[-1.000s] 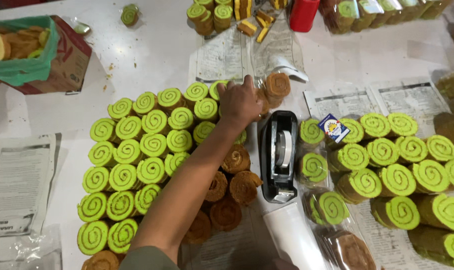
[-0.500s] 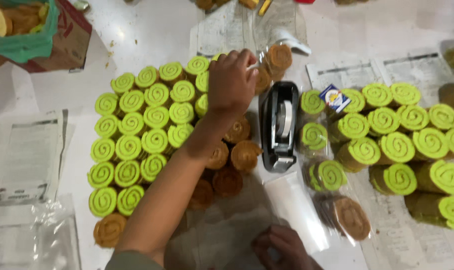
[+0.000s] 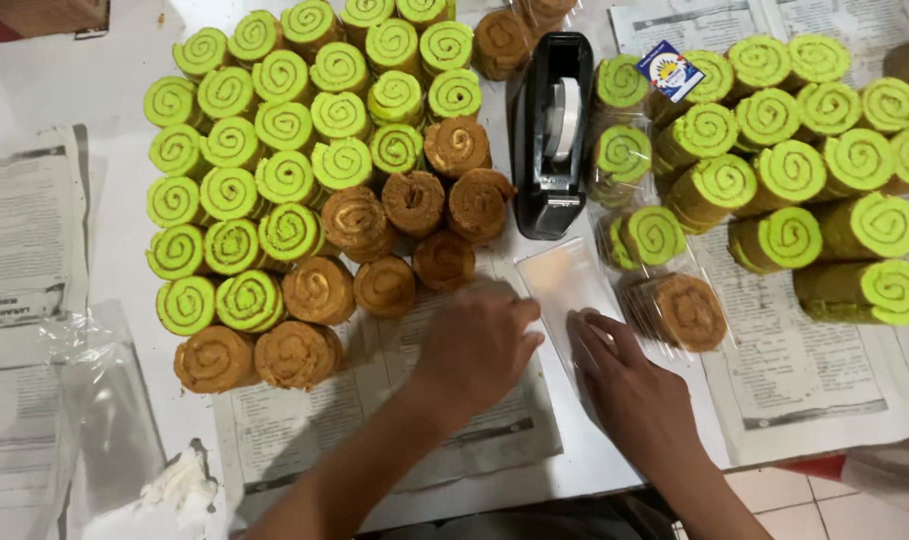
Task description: The person places small roll cakes into plastic sleeves and then seals the sleeves using adhesive tape from a dispenser.
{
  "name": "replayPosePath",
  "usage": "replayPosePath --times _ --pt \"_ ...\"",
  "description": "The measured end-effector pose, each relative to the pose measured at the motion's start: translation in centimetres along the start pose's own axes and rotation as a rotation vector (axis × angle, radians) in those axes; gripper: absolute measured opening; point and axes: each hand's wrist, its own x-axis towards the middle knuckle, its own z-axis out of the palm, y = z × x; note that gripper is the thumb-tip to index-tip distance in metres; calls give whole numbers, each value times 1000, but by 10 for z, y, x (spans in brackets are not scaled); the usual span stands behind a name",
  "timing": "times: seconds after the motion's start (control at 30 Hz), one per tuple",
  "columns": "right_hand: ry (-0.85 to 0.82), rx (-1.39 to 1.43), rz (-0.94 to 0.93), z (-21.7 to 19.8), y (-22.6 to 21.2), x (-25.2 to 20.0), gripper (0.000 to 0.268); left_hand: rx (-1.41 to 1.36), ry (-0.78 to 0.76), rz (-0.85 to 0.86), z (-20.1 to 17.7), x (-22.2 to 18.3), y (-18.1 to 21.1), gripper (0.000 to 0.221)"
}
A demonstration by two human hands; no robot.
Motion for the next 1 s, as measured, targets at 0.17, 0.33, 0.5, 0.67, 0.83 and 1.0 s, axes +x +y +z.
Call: replayPosePath --times 0.17,0.33,0.5,0.67,0.83,1.0 --pt "137 -56 -32 6 -4 -1 37 -185 61 -54 50 -35 10 27" --pt "192 11 -15 26 4 -6 29 -305 155 -138 57 -50 21 41" --pt "296 48 -20 22 -1 -8 20 -478 225 -175 55 -58 26 47" --pt "339 382 -32 -13 -47 -9 15 -903 207 -328 15 -69 30 59" --pt "217 651 -276 -22 -96 3 19 -1565 357 -403 15 -95 21 61" --pt "0 654 -287 -23 -105 52 25 -1836 424 -710 44 -139 -13 44"
